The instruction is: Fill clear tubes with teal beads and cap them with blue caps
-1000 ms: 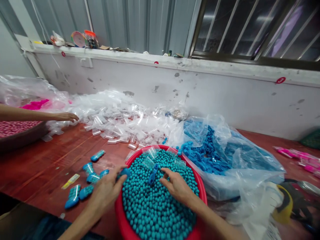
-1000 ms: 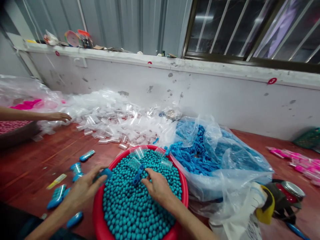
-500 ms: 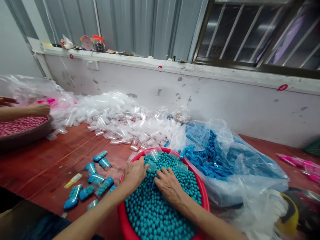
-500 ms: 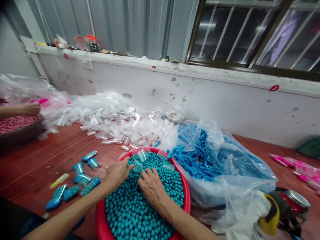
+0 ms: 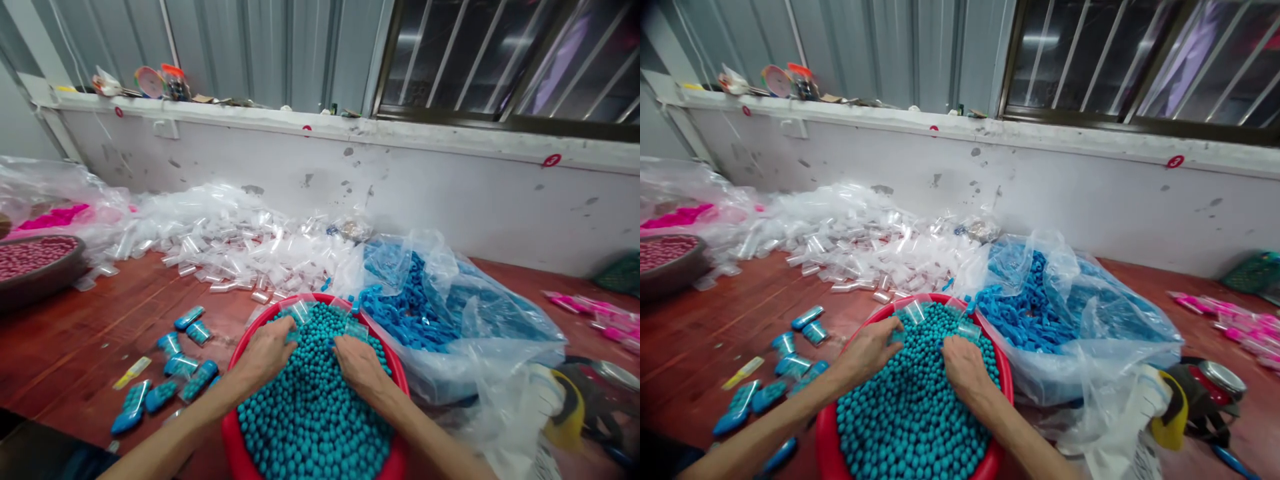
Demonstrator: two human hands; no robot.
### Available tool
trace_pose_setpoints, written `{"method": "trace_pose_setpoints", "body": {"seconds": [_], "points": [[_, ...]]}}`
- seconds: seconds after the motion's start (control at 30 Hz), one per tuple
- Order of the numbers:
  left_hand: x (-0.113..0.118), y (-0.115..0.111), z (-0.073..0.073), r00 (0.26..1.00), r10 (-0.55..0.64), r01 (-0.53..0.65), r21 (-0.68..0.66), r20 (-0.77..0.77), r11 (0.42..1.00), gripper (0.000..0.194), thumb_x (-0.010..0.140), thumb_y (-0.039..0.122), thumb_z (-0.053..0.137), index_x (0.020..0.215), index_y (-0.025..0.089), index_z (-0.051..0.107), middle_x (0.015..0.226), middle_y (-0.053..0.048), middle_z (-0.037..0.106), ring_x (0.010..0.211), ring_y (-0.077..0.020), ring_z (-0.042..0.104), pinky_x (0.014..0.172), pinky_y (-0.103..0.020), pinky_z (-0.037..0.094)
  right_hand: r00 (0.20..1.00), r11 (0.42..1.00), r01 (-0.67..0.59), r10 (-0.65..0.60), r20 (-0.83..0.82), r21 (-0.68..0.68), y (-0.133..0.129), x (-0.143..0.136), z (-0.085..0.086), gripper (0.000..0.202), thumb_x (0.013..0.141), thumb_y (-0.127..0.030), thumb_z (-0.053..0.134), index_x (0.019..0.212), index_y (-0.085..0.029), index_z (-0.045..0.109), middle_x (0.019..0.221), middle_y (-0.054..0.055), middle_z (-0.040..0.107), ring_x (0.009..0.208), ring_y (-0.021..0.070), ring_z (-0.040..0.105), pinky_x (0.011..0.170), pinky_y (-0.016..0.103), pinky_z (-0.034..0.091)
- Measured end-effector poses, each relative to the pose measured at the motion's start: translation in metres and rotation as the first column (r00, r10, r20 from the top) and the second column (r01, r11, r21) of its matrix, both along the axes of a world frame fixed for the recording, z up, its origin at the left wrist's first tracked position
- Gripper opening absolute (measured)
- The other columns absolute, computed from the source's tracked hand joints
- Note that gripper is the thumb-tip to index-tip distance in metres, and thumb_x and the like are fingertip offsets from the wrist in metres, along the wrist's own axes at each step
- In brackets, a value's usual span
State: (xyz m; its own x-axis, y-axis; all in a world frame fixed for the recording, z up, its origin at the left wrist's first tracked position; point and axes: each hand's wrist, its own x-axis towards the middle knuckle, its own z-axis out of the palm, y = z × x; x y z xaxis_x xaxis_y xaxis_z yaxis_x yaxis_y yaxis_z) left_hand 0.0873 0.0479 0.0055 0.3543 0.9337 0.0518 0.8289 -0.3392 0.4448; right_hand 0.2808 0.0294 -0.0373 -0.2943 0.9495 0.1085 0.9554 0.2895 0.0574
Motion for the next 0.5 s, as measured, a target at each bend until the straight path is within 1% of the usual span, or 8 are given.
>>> {"method": "trace_pose_setpoints", "body": {"seconds": [0.03, 0.1, 0.13, 0.23, 0.3, 0.37, 0.43, 0.5], "points": [[0.000, -0.004, 0.000, 0.999, -0.009, 0.008, -0.025, -0.053, 1.000, 0.015, 0.074, 0.014, 0.043, 0.086, 0.018, 0.052, 0.082, -0.007, 0.060, 0.078, -0.0200, 0.055, 0.070, -0.029, 0.039, 1.000, 1.000, 0.013, -0.013, -0.001, -0.001, -0.001, 0.001, 0.000, 0.016, 0.087, -0.017, 0.040, 0.082, -0.018, 0.055, 0.079, 0.005, 0.062, 0.071, 0.0193, 0.058, 0.057, 0.027, 0.037], [0.006, -0.012, -0.007, 0.988, -0.016, 0.001, -0.096, -0.156, 0.995, 0.014, 0.072, 0.011, 0.042, 0.079, 0.017, 0.053, 0.086, -0.010, 0.059, 0.082, -0.0234, 0.054, 0.075, -0.034, 0.038, 0.999, 0.999, 0.042, -0.042, 0.011, 0.002, -0.003, 0.001, 0.001, 0.018, 0.085, -0.011, 0.038, 0.082, -0.016, 0.055, 0.080, 0.008, 0.061, 0.072, 0.0216, 0.058, 0.056, 0.029, 0.037], [0.013, -0.017, -0.013, 0.987, -0.022, 0.002, -0.124, -0.161, 0.992, 0.015, 0.072, 0.011, 0.042, 0.078, 0.017, 0.054, 0.086, -0.010, 0.060, 0.083, -0.0238, 0.054, 0.075, -0.035, 0.039, 0.998, 0.998, 0.056, -0.056, 0.023, 0.005, -0.003, -0.001, 0.001, 0.021, 0.084, -0.008, 0.037, 0.083, -0.016, 0.055, 0.080, 0.009, 0.061, 0.072, 0.0225, 0.058, 0.056, 0.029, 0.038], [0.033, -0.026, -0.035, 0.991, -0.010, -0.011, -0.154, -0.133, 0.988, 0.022, 0.074, 0.011, 0.037, 0.087, 0.017, 0.054, 0.097, -0.012, 0.059, 0.091, -0.0245, 0.052, 0.079, -0.035, 0.038, 0.996, 0.998, 0.053, -0.054, 0.066, 0.019, -0.006, -0.006, -0.004, 0.029, 0.081, -0.001, 0.033, 0.088, -0.017, 0.056, 0.082, 0.010, 0.062, 0.074, 0.0236, 0.059, 0.058, 0.031, 0.040], [0.038, -0.029, -0.045, 0.995, -0.009, -0.010, -0.189, -0.102, 0.982, 0.020, 0.072, 0.015, 0.042, 0.089, 0.017, 0.054, 0.090, -0.010, 0.061, 0.085, -0.0229, 0.055, 0.073, -0.031, 0.040, 0.997, 1.000, 0.007, -0.009, 0.076, 0.028, -0.008, -0.009, -0.010, 0.032, 0.080, 0.000, 0.033, 0.097, -0.016, 0.055, 0.086, 0.011, 0.063, 0.078, 0.0247, 0.059, 0.061, 0.032, 0.042], [0.036, -0.031, -0.048, 0.998, -0.024, 0.009, -0.226, -0.063, 0.974, 0.025, 0.068, 0.017, 0.048, 0.093, 0.017, 0.053, 0.083, -0.007, 0.063, 0.077, -0.0204, 0.057, 0.065, -0.027, 0.041, 0.997, 1.000, -0.021, 0.020, 0.078, 0.014, -0.009, -0.010, -0.014, 0.032, 0.080, 0.000, 0.034, 0.099, -0.015, 0.054, 0.088, 0.012, 0.063, 0.079, 0.0252, 0.059, 0.062, 0.033, 0.043], [0.029, -0.033, -0.046, 0.999, -0.038, 0.029, -0.249, -0.031, 0.968, 0.030, 0.067, 0.017, 0.049, 0.097, 0.018, 0.051, 0.083, -0.005, 0.064, 0.074, -0.0187, 0.057, 0.062, -0.025, 0.041, 0.998, 0.999, 0.002, 0.000, 0.066, -0.034, -0.007, -0.010, -0.013, 0.029, 0.080, 0.000, 0.034, 0.091, -0.015, 0.056, 0.084, 0.012, 0.064, 0.076, 0.0249, 0.061, 0.060, 0.032, 0.043], [0.022, -0.031, -0.043, 0.999, -0.036, 0.030, -0.260, -0.020, 0.965, 0.025, 0.069, 0.016, 0.047, 0.093, 0.018, 0.053, 0.083, -0.005, 0.064, 0.076, -0.0191, 0.058, 0.064, -0.026, 0.040, 0.998, 0.996, 0.045, -0.042, 0.046, -0.081, -0.004, -0.010, -0.008, 0.026, 0.081, -0.003, 0.034, 0.084, -0.016, 0.056, 0.079, 0.010, 0.064, 0.072, 0.0242, 0.062, 0.057, 0.030, 0.043]]}}
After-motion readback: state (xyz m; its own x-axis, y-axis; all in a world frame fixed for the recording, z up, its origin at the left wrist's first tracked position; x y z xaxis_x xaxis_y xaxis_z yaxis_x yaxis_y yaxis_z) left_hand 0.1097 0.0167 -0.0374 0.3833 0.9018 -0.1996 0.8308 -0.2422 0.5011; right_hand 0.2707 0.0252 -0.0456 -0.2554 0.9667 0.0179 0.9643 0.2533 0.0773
